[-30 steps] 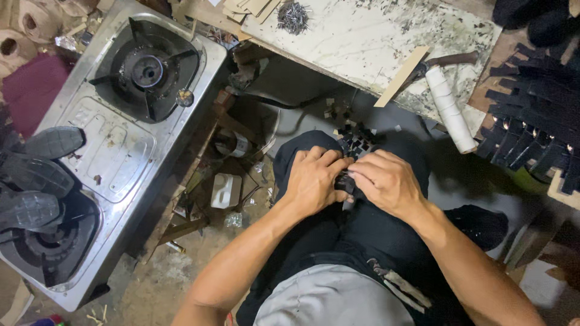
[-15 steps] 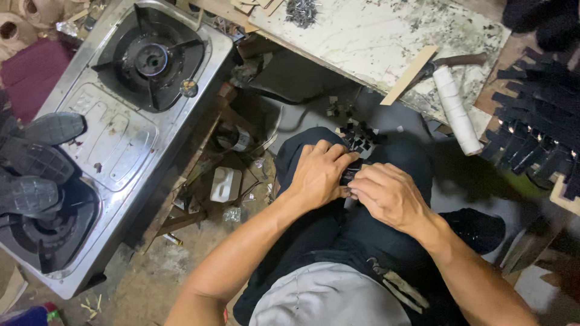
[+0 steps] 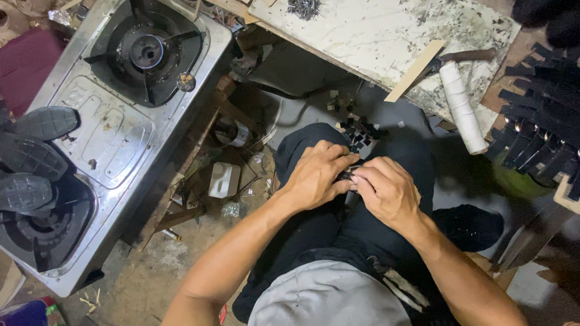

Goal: The person sits on the floor of a shoe workshop holding a shoe on their lap. They scrape and trim the sole edge with a knife, hammer the sole, press the sole and insole together, and finally cut a strip of material with red-handled shears.

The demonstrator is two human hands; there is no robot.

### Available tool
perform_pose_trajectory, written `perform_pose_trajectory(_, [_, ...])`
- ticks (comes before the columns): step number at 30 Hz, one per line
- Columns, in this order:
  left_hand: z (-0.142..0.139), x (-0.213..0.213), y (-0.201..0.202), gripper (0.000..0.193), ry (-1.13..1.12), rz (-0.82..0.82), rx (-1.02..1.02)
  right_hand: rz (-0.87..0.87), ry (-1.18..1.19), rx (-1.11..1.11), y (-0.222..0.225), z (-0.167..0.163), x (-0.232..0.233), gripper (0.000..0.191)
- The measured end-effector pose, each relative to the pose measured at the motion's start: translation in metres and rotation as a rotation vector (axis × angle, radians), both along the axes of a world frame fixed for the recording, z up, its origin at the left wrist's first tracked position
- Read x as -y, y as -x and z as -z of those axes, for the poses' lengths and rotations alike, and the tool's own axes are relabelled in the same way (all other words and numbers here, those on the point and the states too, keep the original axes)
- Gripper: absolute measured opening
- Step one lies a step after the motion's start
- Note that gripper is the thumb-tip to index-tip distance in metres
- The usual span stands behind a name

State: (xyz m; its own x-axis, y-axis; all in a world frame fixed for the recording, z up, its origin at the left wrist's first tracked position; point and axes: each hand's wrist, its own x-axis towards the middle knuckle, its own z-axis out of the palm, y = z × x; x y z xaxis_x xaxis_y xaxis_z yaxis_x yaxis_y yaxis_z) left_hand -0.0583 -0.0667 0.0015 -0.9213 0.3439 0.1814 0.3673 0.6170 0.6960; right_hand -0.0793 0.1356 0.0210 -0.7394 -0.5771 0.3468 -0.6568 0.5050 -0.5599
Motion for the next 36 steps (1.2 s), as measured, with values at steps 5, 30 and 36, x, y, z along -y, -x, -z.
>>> perform_pose_trajectory(5, [-0.003,-0.003,-0.004,0.056,-0.018,-0.036,-0.010,0.087,0.000,0.044,-0.006,0.003,0.006,0.009])
perform_pose_trajectory(30, [-0.001,-0.001,-0.016,0.057,-0.066,-0.029,-0.044,0.135,-0.066,0.047,-0.012,-0.002,0.003,0.013])
perform_pose_trajectory(36, [0.006,0.004,-0.014,0.042,-0.071,0.012,-0.099,0.088,-0.249,-0.045,-0.019,-0.015,0.011,0.016])
